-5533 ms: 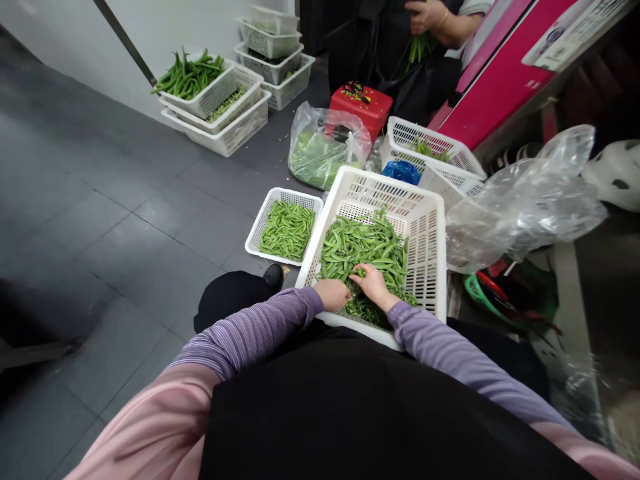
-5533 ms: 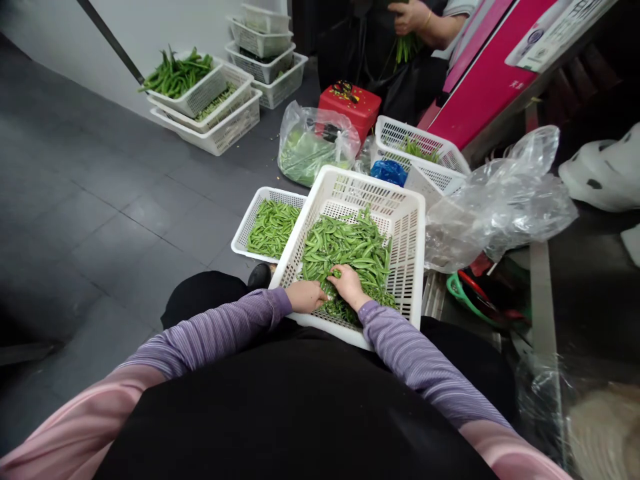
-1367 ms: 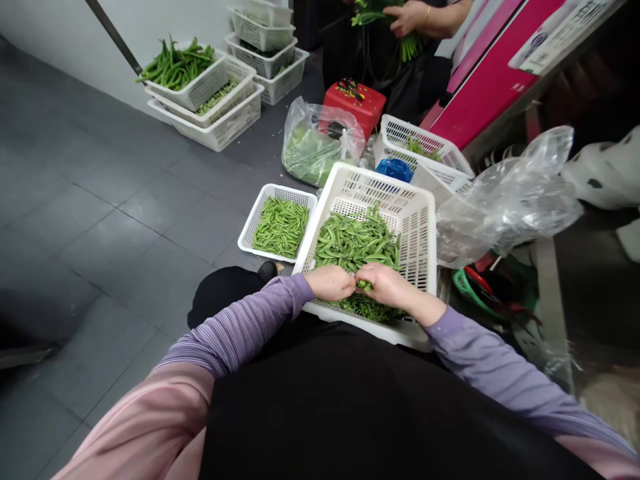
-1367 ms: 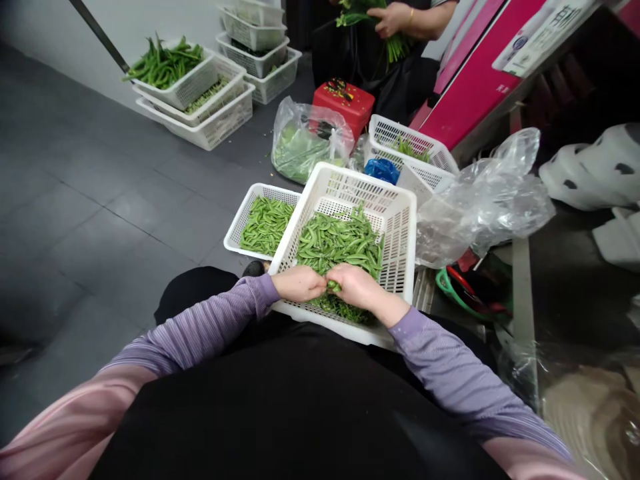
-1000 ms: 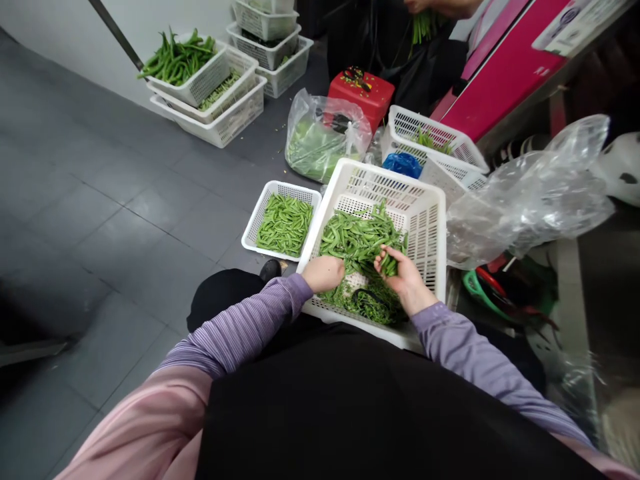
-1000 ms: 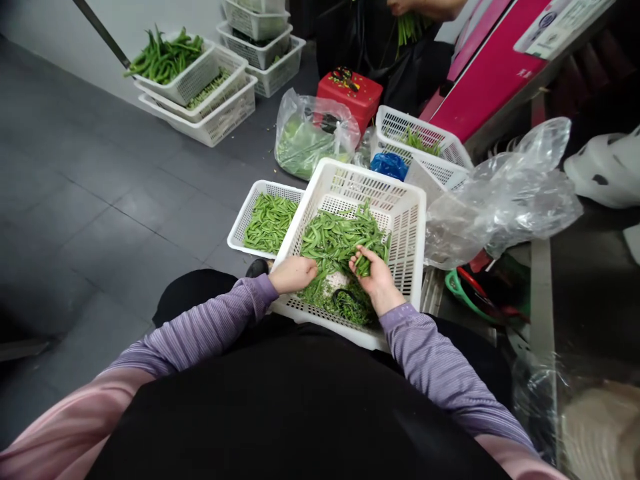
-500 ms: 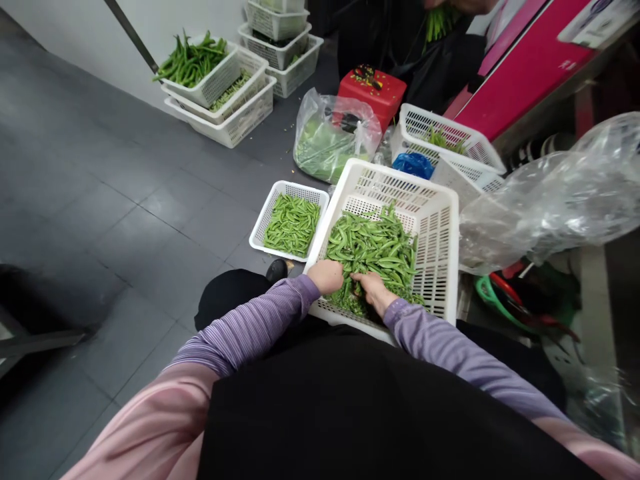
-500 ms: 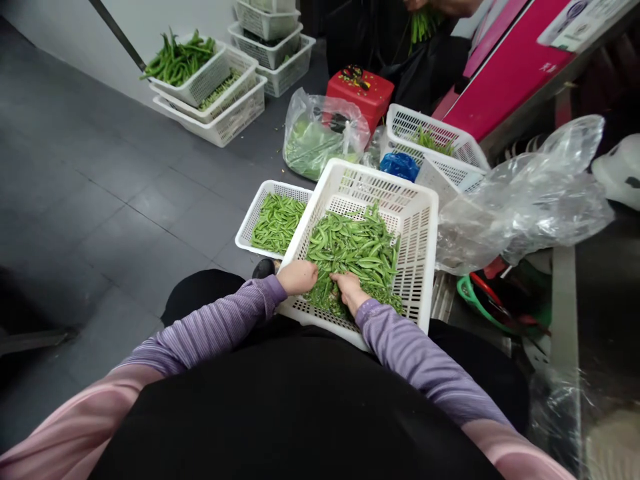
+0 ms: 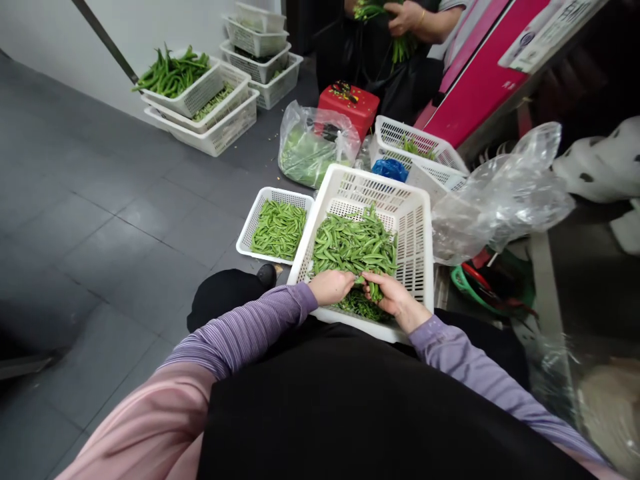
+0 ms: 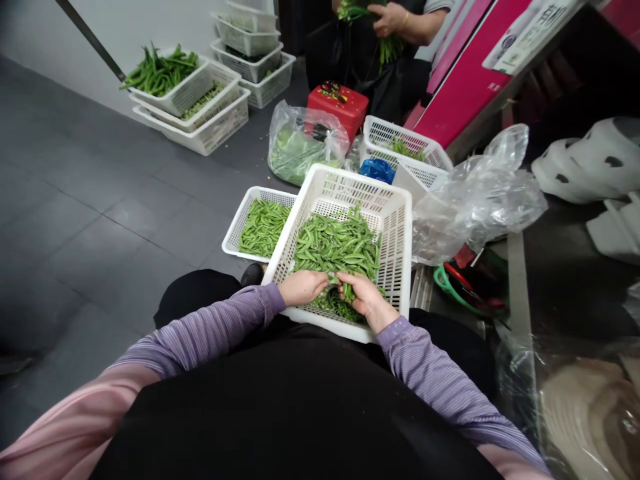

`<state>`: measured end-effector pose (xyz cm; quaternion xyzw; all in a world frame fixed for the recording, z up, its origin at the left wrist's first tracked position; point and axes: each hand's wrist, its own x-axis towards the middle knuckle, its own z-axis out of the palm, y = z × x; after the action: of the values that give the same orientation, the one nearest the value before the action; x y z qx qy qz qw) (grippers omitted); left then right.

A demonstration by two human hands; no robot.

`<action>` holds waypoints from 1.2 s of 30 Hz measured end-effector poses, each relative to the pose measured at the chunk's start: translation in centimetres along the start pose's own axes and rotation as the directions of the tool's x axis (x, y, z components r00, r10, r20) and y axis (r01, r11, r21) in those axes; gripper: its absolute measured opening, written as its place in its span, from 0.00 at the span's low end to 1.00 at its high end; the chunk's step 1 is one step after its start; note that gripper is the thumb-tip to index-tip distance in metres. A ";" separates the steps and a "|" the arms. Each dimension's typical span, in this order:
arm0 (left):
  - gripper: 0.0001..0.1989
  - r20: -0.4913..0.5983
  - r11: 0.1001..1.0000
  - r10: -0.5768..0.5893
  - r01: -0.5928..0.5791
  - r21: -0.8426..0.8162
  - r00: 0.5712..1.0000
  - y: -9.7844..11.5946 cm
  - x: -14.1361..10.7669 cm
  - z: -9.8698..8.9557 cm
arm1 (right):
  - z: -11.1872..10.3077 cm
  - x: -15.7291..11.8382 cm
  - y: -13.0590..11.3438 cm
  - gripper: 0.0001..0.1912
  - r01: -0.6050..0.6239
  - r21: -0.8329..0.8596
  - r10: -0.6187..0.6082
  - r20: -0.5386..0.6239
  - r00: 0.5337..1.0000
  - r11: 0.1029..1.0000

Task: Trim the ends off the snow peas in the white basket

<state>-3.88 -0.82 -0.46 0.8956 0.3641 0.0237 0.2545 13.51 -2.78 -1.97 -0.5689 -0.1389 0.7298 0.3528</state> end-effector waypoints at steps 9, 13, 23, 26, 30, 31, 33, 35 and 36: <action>0.13 -0.096 0.990 0.135 -0.129 0.063 0.986 1.1 -1.3 -0.5 | 1.7 -1.9 0.0 0.07 0.035 -0.043 -0.033 0.059 0.998 0.998; 0.11 -0.155 0.992 0.120 -0.113 0.055 0.981 0.8 -1.5 -0.5 | 2.0 -2.9 0.0 0.09 -0.002 -0.096 0.019 0.171 0.985 0.995; 0.17 -0.204 0.999 -0.028 0.036 0.036 0.979 -0.8 -1.4 -1.9 | 0.3 -4.7 -1.1 0.12 -0.125 -0.244 0.208 0.351 0.913 0.962; 0.16 -0.098 0.982 0.158 -0.146 0.120 0.982 0.4 -1.7 -1.7 | -0.3 -4.1 -1.3 0.12 -0.116 -0.317 0.233 0.363 0.902 0.941; 0.11 0.067 0.947 0.274 -0.281 0.154 0.959 0.9 -1.8 -1.4 | -0.3 -3.7 -2.1 0.15 0.035 -0.577 0.204 0.344 0.916 0.816; 0.10 0.107 0.947 0.278 -0.291 0.134 0.954 0.9 -1.7 -1.5 | 0.0 -3.6 -2.5 0.16 0.112 -0.665 0.178 0.353 0.919 0.738; 0.10 0.203 0.959 0.260 -0.276 0.059 0.944 0.9 -1.7 -1.6 | 0.6 -3.8 -3.0 0.16 0.269 -0.807 0.152 0.401 0.903 0.525; 0.09 0.292 0.965 0.263 -0.246 -0.096 0.920 0.9 -1.6 -1.8 | 1.4 -4.0 -3.2 0.16 0.385 -0.864 0.165 0.452 0.877 0.323; 0.08 0.315 0.954 0.275 -0.216 -0.210 0.908 0.8 -1.5 -1.9 | 1.7 -4.1 -3.1 0.15 0.424 -0.865 0.165 0.475 0.865 0.267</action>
<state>-4.88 -1.52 1.80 0.8997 0.1953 -0.0685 0.3843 13.46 -3.00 3.46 -0.4509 -0.6779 0.5789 -0.0455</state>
